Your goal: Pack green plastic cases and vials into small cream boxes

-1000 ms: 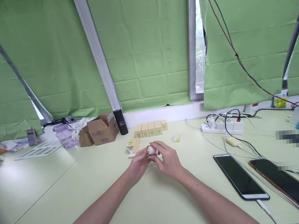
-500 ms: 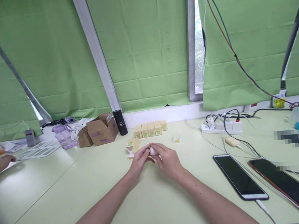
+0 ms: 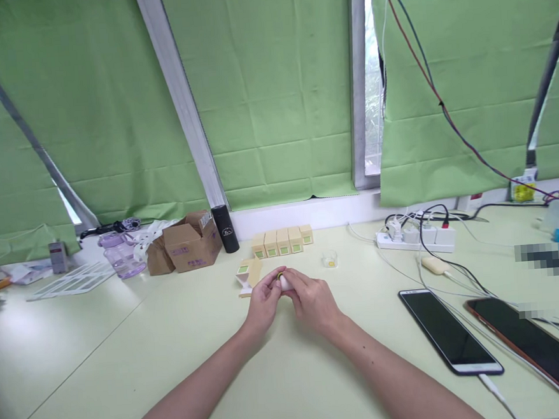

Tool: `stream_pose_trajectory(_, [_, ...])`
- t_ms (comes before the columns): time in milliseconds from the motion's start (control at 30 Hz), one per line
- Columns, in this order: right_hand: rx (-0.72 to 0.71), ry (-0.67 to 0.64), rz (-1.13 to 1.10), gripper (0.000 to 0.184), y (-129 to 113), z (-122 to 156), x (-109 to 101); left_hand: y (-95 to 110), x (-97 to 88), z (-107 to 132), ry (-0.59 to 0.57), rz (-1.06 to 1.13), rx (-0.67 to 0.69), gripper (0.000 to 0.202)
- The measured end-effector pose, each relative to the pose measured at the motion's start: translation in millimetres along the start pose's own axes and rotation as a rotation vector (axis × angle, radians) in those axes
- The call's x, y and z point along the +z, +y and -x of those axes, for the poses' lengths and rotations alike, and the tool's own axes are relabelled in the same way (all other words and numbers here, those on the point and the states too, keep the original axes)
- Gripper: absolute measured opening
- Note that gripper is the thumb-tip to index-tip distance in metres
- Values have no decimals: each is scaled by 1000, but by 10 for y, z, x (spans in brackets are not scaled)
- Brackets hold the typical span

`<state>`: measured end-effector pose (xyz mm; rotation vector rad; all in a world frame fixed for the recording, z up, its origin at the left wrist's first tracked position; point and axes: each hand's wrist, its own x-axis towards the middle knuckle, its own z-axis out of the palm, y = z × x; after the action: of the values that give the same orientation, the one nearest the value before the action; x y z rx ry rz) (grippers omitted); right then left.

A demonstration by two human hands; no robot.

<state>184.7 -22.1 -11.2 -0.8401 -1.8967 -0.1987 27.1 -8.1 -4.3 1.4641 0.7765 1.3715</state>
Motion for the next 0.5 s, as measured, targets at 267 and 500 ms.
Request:
stream_pose_trajectory(267, [-38,36,-43,44,-16,-18,14,79,70,40,66,-8,19,37])
stream_pose_trajectory(500, [-49,53,-36,46,-7,-6,52,81,91,48,79,1,44,33])
